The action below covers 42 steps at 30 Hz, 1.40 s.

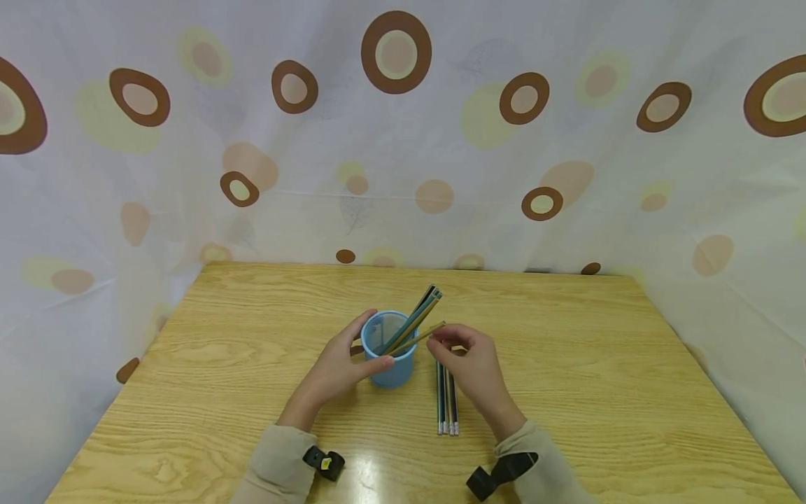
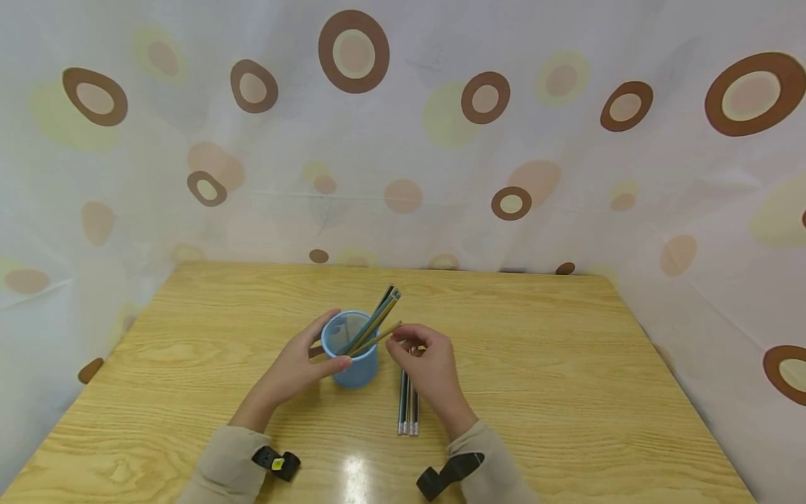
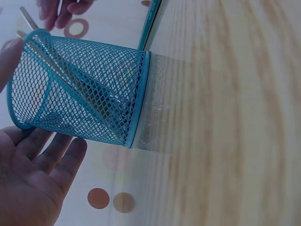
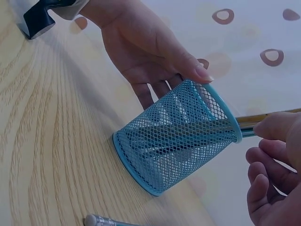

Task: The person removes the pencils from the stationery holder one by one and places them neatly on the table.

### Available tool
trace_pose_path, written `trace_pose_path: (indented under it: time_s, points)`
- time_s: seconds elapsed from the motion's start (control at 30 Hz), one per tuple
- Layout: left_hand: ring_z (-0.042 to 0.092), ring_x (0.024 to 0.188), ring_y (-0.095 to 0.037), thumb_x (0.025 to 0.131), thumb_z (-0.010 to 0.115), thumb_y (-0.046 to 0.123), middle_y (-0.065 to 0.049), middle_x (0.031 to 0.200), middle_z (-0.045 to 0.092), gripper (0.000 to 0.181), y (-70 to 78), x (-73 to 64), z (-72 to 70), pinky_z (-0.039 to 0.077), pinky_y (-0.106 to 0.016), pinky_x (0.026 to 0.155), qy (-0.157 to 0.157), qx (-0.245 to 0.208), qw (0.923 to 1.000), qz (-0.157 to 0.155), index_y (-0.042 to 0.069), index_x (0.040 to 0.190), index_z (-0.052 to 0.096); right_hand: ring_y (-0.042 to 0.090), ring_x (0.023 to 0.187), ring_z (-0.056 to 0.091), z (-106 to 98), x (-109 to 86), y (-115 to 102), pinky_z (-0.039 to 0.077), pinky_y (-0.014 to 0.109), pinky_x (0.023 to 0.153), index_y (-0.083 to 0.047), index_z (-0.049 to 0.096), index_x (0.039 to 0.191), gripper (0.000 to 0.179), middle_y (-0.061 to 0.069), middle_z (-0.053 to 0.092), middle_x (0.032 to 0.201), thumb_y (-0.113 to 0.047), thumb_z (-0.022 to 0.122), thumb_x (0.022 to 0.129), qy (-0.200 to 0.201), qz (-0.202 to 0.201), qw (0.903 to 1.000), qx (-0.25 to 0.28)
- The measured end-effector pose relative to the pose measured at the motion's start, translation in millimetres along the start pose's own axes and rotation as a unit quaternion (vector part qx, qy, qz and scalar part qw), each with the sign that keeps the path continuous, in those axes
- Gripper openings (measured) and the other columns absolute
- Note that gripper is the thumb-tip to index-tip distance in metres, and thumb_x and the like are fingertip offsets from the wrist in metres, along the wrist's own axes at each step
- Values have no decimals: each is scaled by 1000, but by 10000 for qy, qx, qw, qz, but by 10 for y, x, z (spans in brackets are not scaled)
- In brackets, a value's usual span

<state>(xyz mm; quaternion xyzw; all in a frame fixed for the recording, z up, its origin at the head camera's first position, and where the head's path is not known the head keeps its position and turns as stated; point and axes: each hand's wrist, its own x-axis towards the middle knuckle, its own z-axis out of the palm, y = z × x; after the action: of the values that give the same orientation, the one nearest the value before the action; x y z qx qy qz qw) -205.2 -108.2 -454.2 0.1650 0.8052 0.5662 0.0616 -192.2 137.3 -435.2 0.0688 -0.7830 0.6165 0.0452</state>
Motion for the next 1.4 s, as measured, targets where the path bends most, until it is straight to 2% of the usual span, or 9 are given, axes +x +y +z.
trace_pose_path:
  time_s: [0.2, 0.37, 0.43, 0.6, 0.63, 0.87, 1.1, 1.4]
  points:
    - [44, 134, -28, 84, 80, 40, -1, 150, 43, 88, 4, -2, 1, 41, -54, 106, 4, 13, 10000, -17, 28, 156, 30, 21, 89, 60, 27, -1, 4, 53, 24, 73, -4, 74, 101, 12, 8, 67, 98, -11, 74, 90, -68, -128, 9998, 99]
    - [43, 135, -31, 85, 80, 34, -5, 151, 42, 87, -2, 3, 3, 40, -55, 106, -15, -40, 10000, 31, 25, 156, 30, 23, 88, 60, 55, -54, -202, 53, 24, 71, 1, 73, 100, 11, 10, 68, 104, -3, 71, 90, -140, -193, 9997, -19]
    - [43, 135, -32, 86, 79, 31, -7, 150, 43, 86, 38, -9, 4, 39, -56, 106, -15, -69, 10000, 21, 22, 156, 30, 23, 87, 61, 62, -64, -239, 53, 24, 71, 2, 73, 100, 10, 11, 69, 106, -2, 71, 91, -184, -276, 9994, -34]
    - [44, 134, -31, 85, 79, 35, -5, 149, 44, 86, 34, -7, 8, 40, -56, 106, 7, -2, 10000, -8, 24, 156, 31, 19, 86, 60, 75, -90, -296, 52, 23, 70, 3, 72, 97, 8, 12, 68, 108, -2, 70, 91, -252, -302, 9992, 42]
    - [45, 134, -30, 85, 79, 38, -4, 149, 44, 87, -9, 7, 9, 40, -55, 106, 7, 17, 10000, 15, 26, 156, 31, 19, 86, 60, 79, -107, -350, 52, 23, 70, 3, 72, 96, 8, 12, 68, 108, -1, 70, 91, -252, -254, 9994, 36]
    - [45, 134, -28, 83, 80, 42, -2, 149, 44, 89, 0, 3, 6, 41, -53, 105, 19, 59, 10000, -13, 26, 156, 30, 20, 87, 61, 108, -99, -351, 53, 23, 72, 3, 72, 95, 7, 17, 67, 112, -2, 71, 91, -248, -211, 9995, 55]
    - [45, 134, -28, 84, 79, 41, -2, 149, 44, 88, -16, 6, 5, 41, -53, 106, 15, 37, 10000, -16, 27, 156, 31, 21, 90, 62, 123, -94, -349, 55, 26, 77, 3, 71, 95, 6, 16, 67, 110, -2, 70, 91, -250, -156, 9995, 89]
    - [44, 134, -31, 86, 79, 37, -5, 149, 44, 86, -19, 8, -1, 40, -55, 106, -13, -14, 10000, 96, 24, 156, 31, 20, 88, 60, 147, -82, -340, 53, 24, 73, 3, 72, 94, 7, 17, 68, 109, -4, 70, 92, -230, -231, 9994, 98]
